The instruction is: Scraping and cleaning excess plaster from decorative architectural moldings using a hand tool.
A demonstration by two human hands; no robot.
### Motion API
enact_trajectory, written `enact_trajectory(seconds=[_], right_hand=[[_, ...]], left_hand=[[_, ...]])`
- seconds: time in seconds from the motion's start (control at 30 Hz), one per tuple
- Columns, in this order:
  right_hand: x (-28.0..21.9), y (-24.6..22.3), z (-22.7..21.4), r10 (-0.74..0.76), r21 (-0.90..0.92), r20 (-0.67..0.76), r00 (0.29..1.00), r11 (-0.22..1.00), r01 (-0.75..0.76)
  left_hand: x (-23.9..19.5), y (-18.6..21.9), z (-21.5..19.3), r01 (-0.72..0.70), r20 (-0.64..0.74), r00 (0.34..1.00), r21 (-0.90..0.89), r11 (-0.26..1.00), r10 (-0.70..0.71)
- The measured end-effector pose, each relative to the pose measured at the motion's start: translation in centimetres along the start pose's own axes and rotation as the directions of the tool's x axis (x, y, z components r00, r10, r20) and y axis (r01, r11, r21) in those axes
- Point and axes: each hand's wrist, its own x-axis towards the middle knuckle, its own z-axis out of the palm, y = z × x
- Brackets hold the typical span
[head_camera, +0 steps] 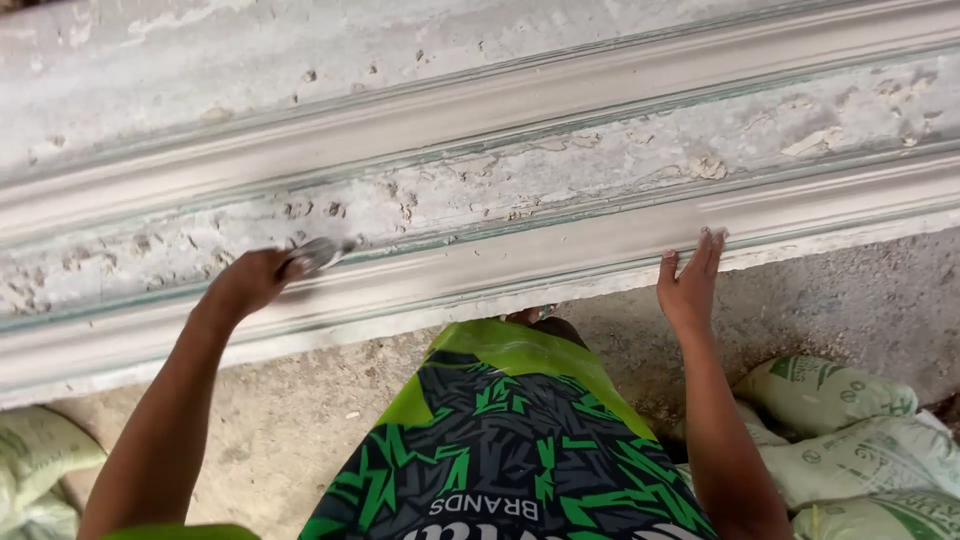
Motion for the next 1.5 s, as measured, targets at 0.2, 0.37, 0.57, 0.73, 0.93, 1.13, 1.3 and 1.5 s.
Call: enact_trajectory(seconds=[0.2, 0.37, 0.57, 0.73, 0.93, 1.13, 1.3, 1.5], right_hand=[[0.4, -0.4, 0.6, 0.012, -0.010, -0.025, 1.000, 1.000, -0.012], [0.7, 0.3, 0.7, -0.013, -0.049, -0.016, 1.000, 0.999, 0.013], [0.2, -0.5, -0.2, 0.010, -0.094, -0.005, 1.000, 0.996, -0.010], [1.2, 1.5, 1.5, 0.016, -0.071, -0.028, 0.999, 0.997, -0.018], [1.2, -1.9, 0.6, 0.094, -0.094, -0.085, 0.992, 0.990, -0.102], [1.9, -1.5, -3.2, 0.069, -0.119, 0.127, 0.990, 0.991, -0.054], [4.2, 9.0, -3.5, -0.146, -0.035, 0.442, 0.885, 0.983, 0.179], [10.9, 18.0, -13.1, -0.458, 0.030, 0.173, 0.872, 0.888, 0.460]], left_hand=[[6.1, 12.0, 3.6, -0.118, 0.021, 0.993, -0.001, 0.993, 0.118], [9.5, 35.4, 6.4, -0.274, -0.014, 0.962, -0.058, 0.960, 0.273], [11.9, 46.1, 8.4, -0.499, -0.086, 0.861, 0.057, 0.865, 0.502], [2.5, 38.9, 1.0, -0.477, 0.128, 0.879, 0.226, 0.849, 0.460], [2.8, 28.5, 4.8, -0.456, 0.095, 0.841, 0.654, 0.604, 0.532], [5.3, 44.0, 6.6, -0.473, 0.113, 0.857, 0.564, 0.677, 0.504], [14.1, 60.8, 16.1, -0.592, -0.218, 0.683, 0.393, 0.704, 0.697], [16.1, 68.5, 16.6, -0.482, -0.141, 0.854, 0.148, 0.864, 0.501]])
